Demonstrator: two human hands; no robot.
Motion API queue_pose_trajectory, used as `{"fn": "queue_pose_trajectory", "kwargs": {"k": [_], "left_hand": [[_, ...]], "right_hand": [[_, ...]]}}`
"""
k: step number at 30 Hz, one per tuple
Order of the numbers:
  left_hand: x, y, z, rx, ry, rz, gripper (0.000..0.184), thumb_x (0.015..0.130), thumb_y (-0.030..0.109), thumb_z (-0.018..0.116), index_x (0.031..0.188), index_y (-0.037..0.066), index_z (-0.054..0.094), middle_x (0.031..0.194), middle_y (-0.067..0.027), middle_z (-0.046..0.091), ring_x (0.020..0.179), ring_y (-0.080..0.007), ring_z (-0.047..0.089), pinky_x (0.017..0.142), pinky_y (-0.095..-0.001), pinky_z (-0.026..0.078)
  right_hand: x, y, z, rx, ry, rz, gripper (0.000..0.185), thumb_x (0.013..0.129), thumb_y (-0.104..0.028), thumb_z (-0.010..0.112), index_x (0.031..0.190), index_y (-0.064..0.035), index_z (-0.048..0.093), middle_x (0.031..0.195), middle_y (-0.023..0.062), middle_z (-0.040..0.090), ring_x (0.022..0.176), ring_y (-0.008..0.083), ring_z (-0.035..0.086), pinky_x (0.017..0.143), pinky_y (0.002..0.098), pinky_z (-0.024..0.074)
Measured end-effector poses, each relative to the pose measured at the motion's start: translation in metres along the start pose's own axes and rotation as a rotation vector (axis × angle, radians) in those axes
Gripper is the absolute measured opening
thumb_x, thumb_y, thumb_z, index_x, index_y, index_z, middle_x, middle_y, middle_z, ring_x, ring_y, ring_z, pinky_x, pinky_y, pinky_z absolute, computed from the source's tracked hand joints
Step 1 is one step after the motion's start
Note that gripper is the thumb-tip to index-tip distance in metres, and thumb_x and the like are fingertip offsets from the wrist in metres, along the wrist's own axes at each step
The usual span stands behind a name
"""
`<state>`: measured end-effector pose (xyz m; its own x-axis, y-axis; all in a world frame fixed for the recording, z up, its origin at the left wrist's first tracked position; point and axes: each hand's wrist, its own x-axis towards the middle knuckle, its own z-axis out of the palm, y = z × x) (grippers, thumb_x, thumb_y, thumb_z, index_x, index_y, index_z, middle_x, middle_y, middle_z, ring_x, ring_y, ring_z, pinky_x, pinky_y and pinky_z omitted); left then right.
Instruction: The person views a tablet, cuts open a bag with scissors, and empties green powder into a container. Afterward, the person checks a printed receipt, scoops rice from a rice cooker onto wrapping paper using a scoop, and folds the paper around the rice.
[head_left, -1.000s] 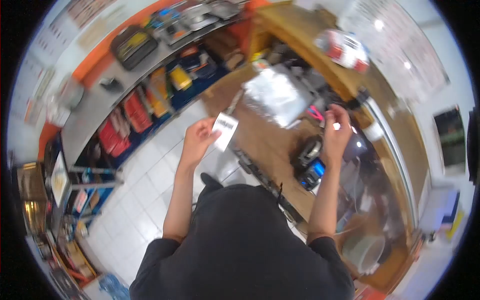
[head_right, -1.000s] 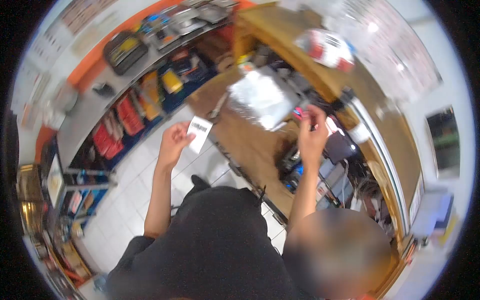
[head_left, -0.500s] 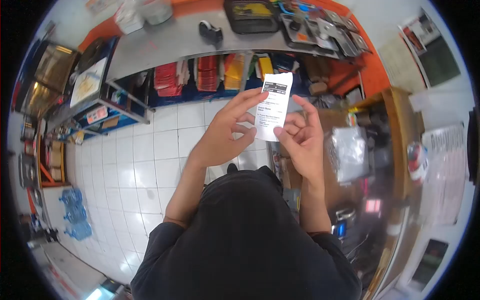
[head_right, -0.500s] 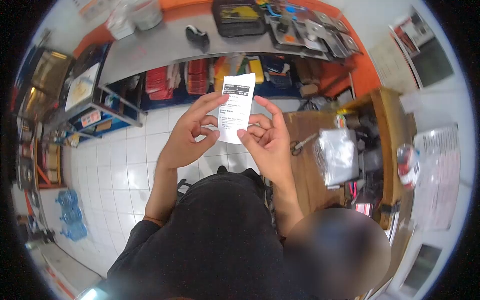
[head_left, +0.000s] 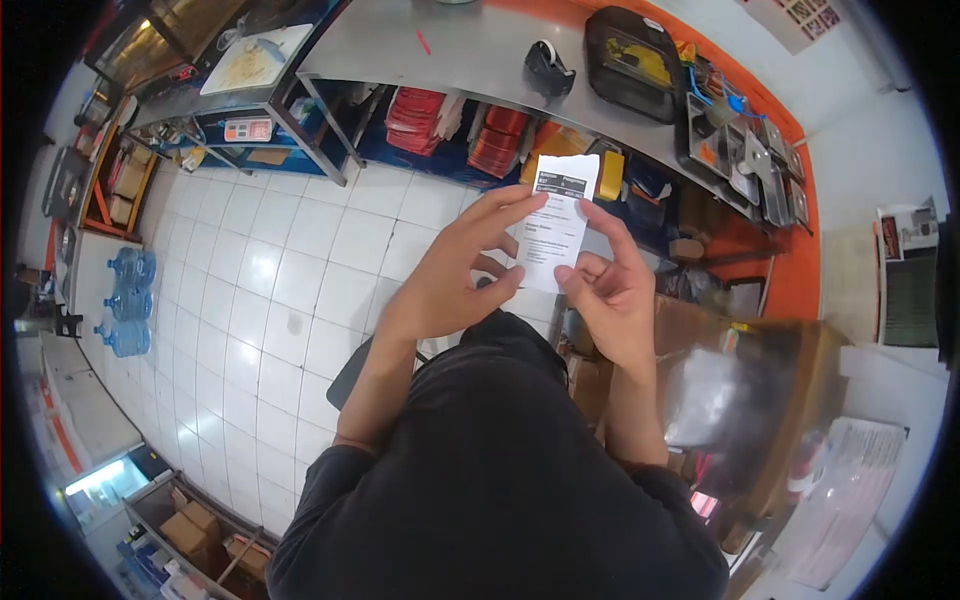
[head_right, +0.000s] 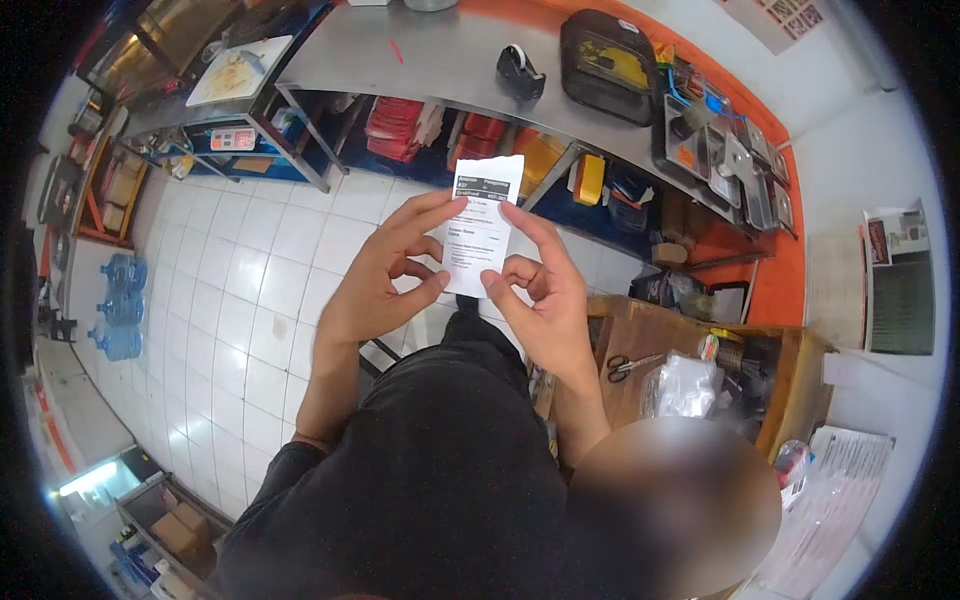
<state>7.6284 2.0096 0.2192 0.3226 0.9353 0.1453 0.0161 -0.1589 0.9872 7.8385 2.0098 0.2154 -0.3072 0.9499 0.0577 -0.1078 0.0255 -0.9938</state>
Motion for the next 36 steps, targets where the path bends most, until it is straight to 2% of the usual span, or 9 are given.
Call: {"fn": "queue_pose_trajectory", "kwargs": {"k": [7,10,13,14,16,19,22,30,36], "left_hand": [[0.035,-0.007,-0.026,0.051,0.037,-0.04,0.072,0.076,-0.014,0.061,0.142,0.01,0.048,0.146,-0.0078,0.038,0.091,-0.01,0.057,0.074,-0.0232,0.054],[0.058,-0.017,-0.031,0.167,0.062,0.005,0.07,0.076,-0.013,0.062,0.141,0.011,0.05,0.144,-0.0069,0.041,0.088,-0.011,0.056,0.071,-0.0228,0.053],[0.082,-0.044,-0.028,-0.061,-0.019,-0.055,0.065,0.078,-0.012,0.062,0.14,0.002,0.047,0.145,-0.009,0.041,0.102,-0.0148,0.06,0.077,-0.0237,0.055],[0.088,-0.045,-0.024,-0.073,-0.061,-0.055,0.058,0.082,-0.008,0.062,0.137,-0.002,0.047,0.142,-0.0098,0.043,0.109,-0.0173,0.059,0.085,-0.0257,0.052],[0.102,-0.053,-0.009,-0.079,-0.111,0.018,0.051,0.086,-0.003,0.063,0.135,-0.002,0.049,0.137,-0.0086,0.047,0.11,-0.0156,0.057,0.091,-0.0263,0.048],[0.118,-0.069,0.013,0.045,-0.187,-0.056,0.044,0.088,-0.001,0.064,0.13,-0.003,0.051,0.125,-0.0081,0.055,0.11,-0.0151,0.056,0.091,-0.0263,0.045],[0.118,-0.072,0.05,-0.106,-0.316,-0.1,0.043,0.087,-0.003,0.064,0.128,-0.002,0.052,0.12,-0.0065,0.056,0.108,-0.0146,0.055,0.093,-0.0266,0.044],[0.075,-0.081,0.126,-0.075,-0.549,-0.03,0.049,0.086,-0.009,0.059,0.133,-0.003,0.048,0.129,-0.0083,0.05,0.115,-0.0171,0.054,0.096,-0.0276,0.043],[0.029,-0.095,0.16,-0.057,-0.571,-0.089,0.055,0.087,-0.003,0.063,0.139,-0.003,0.043,0.137,-0.013,0.049,0.117,-0.0211,0.053,0.1,-0.0321,0.042]], "right_hand": [[0.055,0.006,-0.003,-0.019,-0.024,-0.119,0.064,0.083,0.015,0.06,0.142,-0.0017,0.043,0.14,0.0097,0.041,0.092,0.0077,0.057,0.078,0.022,0.0478],[0.075,0.007,-0.019,-0.183,-0.043,-0.089,0.066,0.082,0.012,0.062,0.143,-0.0033,0.043,0.142,0.0076,0.041,0.097,0.0121,0.062,0.081,0.0247,0.0504],[0.083,0.017,-0.042,-0.206,-0.034,-0.196,0.062,0.081,0.003,0.064,0.139,-0.0026,0.043,0.139,0.0128,0.043,0.112,0.0193,0.053,0.078,0.0307,0.0525],[0.083,0.02,-0.047,-0.333,0.001,-0.34,0.059,0.082,0.004,0.062,0.138,-0.001,0.043,0.138,0.0133,0.043,0.108,0.0206,0.056,0.078,0.0306,0.0529],[0.071,0.025,-0.053,-0.29,0.039,-0.41,0.057,0.082,0.004,0.059,0.137,0.0009,0.043,0.137,0.0144,0.043,0.097,0.0229,0.06,0.076,0.0314,0.0533],[0.036,0.025,-0.063,-0.354,0.171,-0.35,0.058,0.077,0.006,0.057,0.133,0.003,0.045,0.129,0.0174,0.047,0.105,0.03,0.058,0.076,0.0334,0.0529],[-0.003,0.03,-0.072,-0.363,0.286,-0.339,0.058,0.073,0.007,0.056,0.13,0.0047,0.046,0.123,0.019,0.049,0.11,0.0328,0.056,0.076,0.0343,0.0529],[-0.107,0.043,-0.089,-0.378,0.406,-0.216,0.06,0.076,0.009,0.053,0.135,0.003,0.044,0.131,0.0171,0.046,0.114,0.0313,0.054,0.076,0.0326,0.052],[-0.162,0.064,-0.09,-0.452,0.459,-0.247,0.06,0.075,0.008,0.053,0.134,0.0042,0.044,0.131,0.0196,0.047,0.124,0.0357,0.047,0.1,0.0401,0.0435]]}}
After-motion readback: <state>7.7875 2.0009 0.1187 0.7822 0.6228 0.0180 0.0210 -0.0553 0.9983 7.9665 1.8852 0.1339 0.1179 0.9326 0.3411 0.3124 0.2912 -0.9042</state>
